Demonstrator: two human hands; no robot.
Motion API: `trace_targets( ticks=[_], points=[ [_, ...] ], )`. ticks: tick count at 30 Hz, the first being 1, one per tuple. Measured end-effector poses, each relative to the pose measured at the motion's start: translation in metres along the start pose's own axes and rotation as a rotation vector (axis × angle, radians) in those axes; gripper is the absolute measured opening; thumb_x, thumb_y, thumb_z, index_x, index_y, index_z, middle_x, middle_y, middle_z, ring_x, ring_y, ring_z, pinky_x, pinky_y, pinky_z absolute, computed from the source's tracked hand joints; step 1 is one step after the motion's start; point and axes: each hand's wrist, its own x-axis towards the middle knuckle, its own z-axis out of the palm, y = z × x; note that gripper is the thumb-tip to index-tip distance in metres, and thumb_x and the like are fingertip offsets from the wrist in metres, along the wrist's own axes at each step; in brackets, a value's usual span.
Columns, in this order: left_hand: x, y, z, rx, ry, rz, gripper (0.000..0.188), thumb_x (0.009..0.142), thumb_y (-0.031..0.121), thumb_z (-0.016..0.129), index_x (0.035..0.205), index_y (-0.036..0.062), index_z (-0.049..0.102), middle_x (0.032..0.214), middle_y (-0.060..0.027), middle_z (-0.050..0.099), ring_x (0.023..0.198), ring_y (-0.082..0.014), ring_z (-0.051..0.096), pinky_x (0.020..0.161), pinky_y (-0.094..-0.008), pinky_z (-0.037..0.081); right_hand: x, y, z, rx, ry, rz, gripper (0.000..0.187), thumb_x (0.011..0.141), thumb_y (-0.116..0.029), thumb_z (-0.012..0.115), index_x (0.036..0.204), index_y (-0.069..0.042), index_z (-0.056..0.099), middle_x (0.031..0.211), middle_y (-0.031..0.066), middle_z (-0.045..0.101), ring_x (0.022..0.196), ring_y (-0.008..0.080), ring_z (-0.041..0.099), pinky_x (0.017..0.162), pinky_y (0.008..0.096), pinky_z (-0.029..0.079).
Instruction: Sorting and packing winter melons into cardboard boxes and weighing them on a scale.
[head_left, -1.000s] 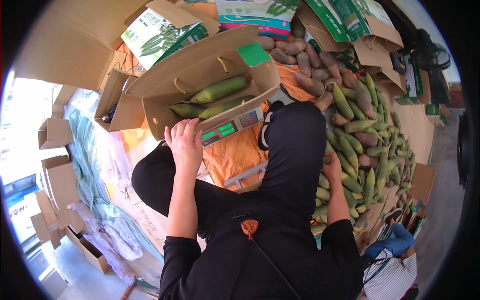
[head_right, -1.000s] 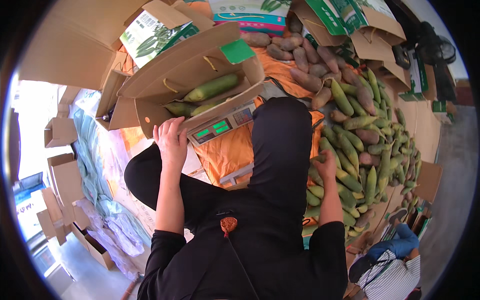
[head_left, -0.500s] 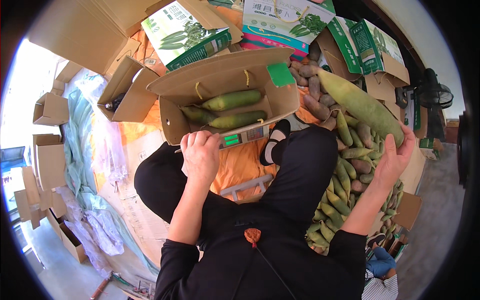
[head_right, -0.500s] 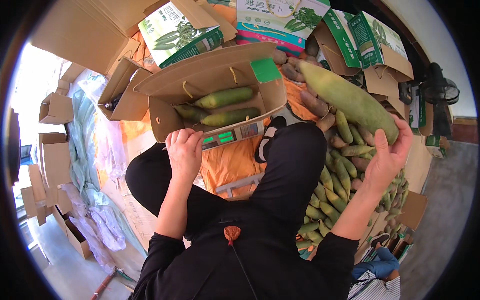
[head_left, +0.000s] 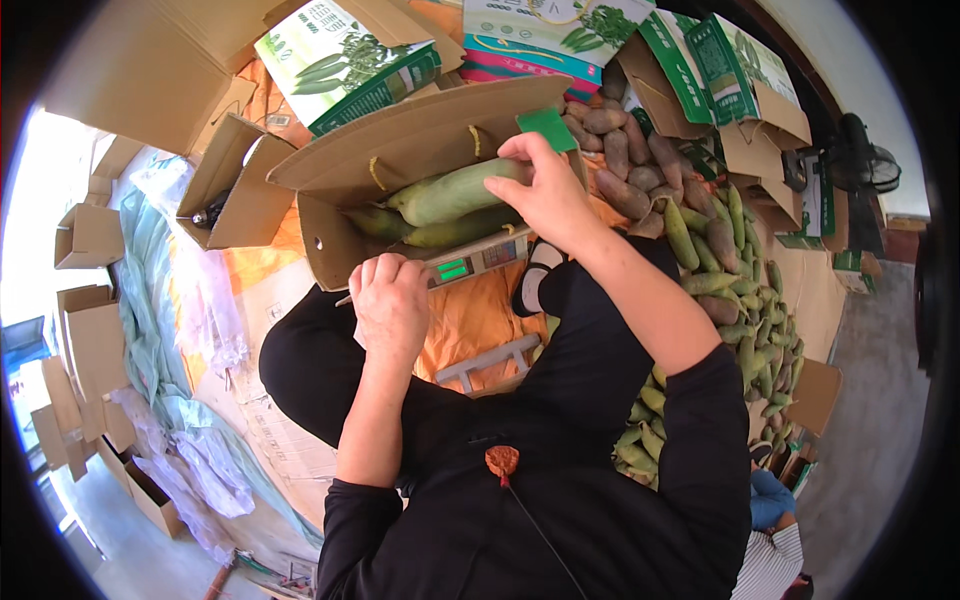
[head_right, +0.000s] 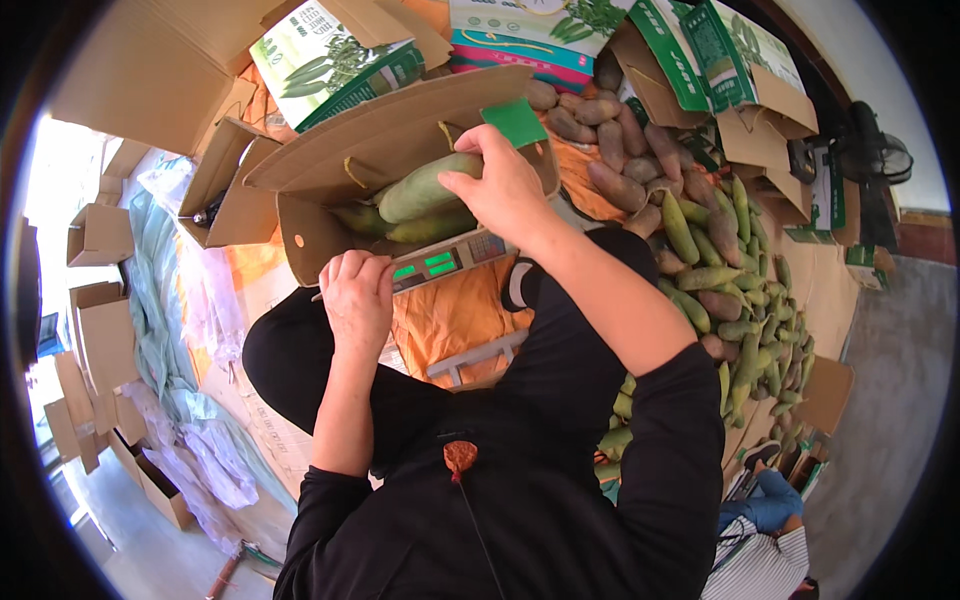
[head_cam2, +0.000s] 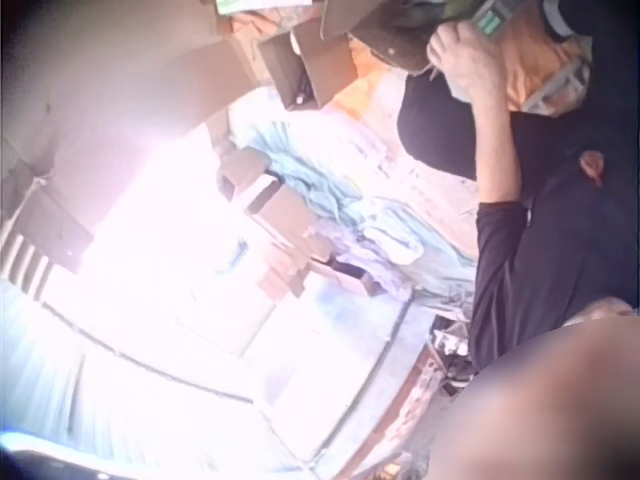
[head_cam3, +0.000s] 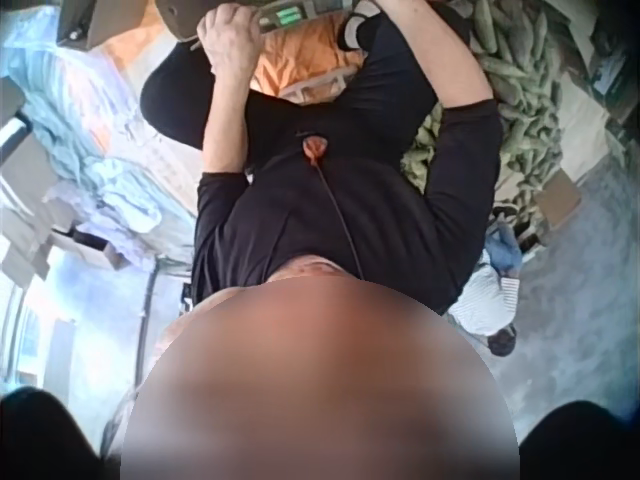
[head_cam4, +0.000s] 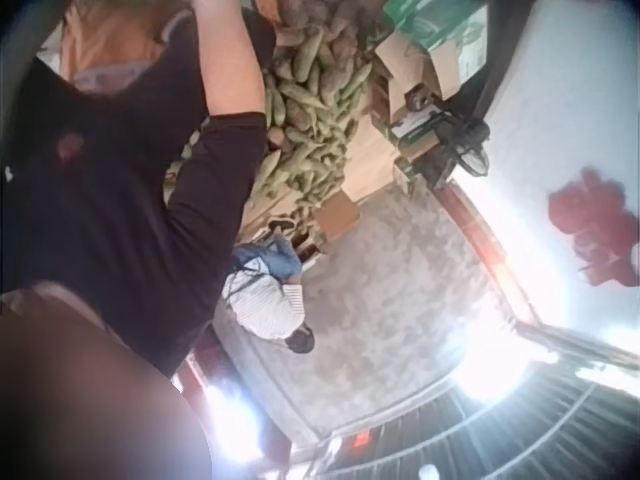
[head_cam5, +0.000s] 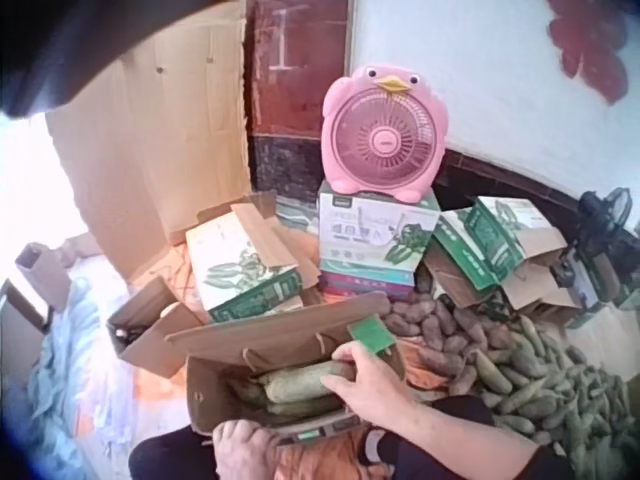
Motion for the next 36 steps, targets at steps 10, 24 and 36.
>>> trace_targets(
  ticks=[10, 24, 36],
  points=[
    [0.000, -0.008, 0.005, 0.087, -0.009, 0.017, 0.014, 0.081, 0.017, 0.068, 0.094, 0.0101, 0.069, 0.095, -0.0054, 0.063, 0.093, -0.0270, 0.058, 0.085, -0.0411, 0.044, -0.045, 0.029, -0.120, 0.088, 0.134, 0.013, 0.024, 0.084, -0.016, 0.069, 0.102, -0.001, 0.065, 0.093, 0.0043, 0.067, 0.087, 0.0122, 0.062, 0.080, 0.0285, 0.050],
    [-0.001, -0.016, 0.011, 0.047, -0.018, 0.033, 0.016, 0.091, 0.017, 0.060, 0.098, 0.0066, 0.069, 0.097, -0.0082, 0.066, 0.094, -0.0278, 0.060, 0.086, -0.0400, 0.044, -0.283, 0.327, -0.102, -0.445, 0.153, 0.843, 0.022, 0.080, -0.019, 0.067, 0.092, -0.001, 0.064, 0.083, 0.0157, 0.068, 0.081, 0.0312, 0.066, 0.076, 0.0398, 0.050],
    [0.001, -0.015, 0.008, 0.065, -0.039, 0.050, 0.015, 0.091, 0.015, 0.059, 0.095, 0.0047, 0.069, 0.094, -0.0105, 0.065, 0.091, -0.0300, 0.059, 0.082, -0.0420, 0.045, -0.330, 0.340, -0.039, -1.100, -0.572, 0.631, 0.035, 0.087, -0.015, 0.055, 0.122, -0.018, 0.056, 0.132, 0.0045, 0.045, 0.125, 0.0235, 0.042, 0.093, 0.0421, 0.040]
  ],
)
